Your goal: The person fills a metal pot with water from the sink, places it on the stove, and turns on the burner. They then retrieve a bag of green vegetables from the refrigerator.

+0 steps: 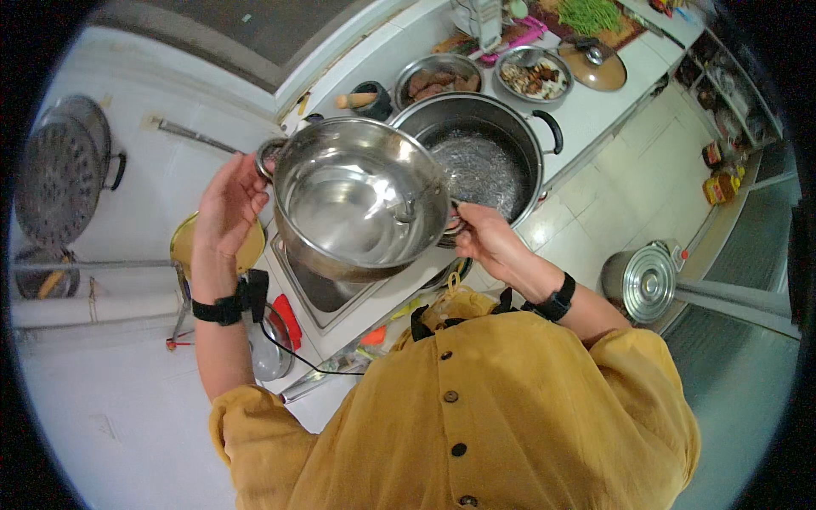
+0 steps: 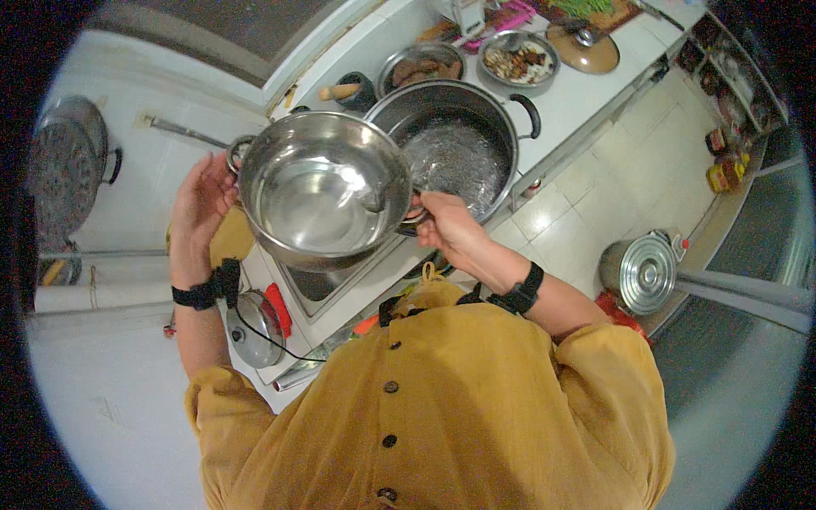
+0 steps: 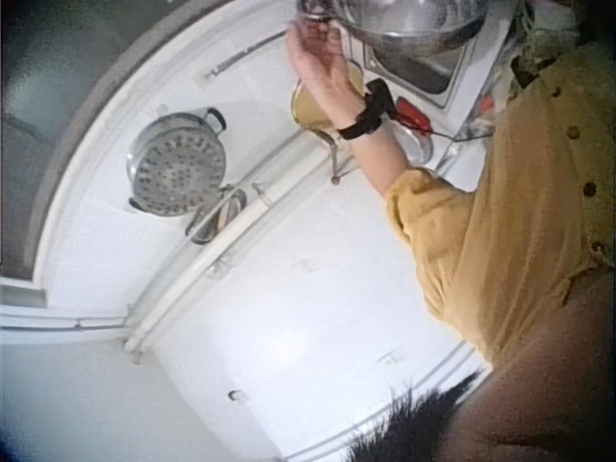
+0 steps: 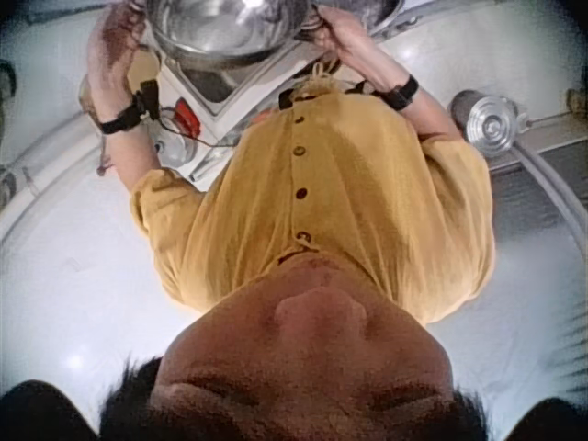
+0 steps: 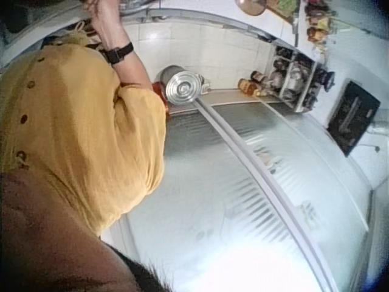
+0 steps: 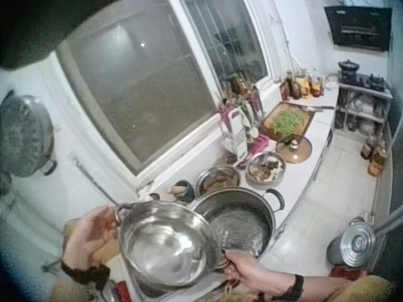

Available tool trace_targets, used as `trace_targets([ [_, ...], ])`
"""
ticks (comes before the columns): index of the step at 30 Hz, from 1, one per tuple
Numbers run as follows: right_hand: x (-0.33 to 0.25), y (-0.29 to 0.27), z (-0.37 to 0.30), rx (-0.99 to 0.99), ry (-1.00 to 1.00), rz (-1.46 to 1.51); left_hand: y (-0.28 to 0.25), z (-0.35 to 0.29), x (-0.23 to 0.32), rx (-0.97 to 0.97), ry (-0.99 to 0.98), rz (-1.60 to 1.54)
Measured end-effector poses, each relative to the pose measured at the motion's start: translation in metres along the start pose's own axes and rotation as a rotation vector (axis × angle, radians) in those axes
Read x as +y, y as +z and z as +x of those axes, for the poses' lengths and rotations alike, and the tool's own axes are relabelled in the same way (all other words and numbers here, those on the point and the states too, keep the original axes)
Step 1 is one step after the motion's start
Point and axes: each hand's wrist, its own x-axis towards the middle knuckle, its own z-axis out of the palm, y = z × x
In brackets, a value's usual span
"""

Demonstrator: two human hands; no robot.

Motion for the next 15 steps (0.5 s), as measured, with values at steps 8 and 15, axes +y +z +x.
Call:
trace_targets([
  [8,0.033,0.094,-0.008,-0.061,-0.413,-0.618,-0.128,-0.109,-0.095,0.253,0.013,-0.062],
  [15,0.105,0.142,0.080,-0.094,-0.462,-1.022,-0.218,-0.157,-0.199,0.349,-0.144,-0.246],
])
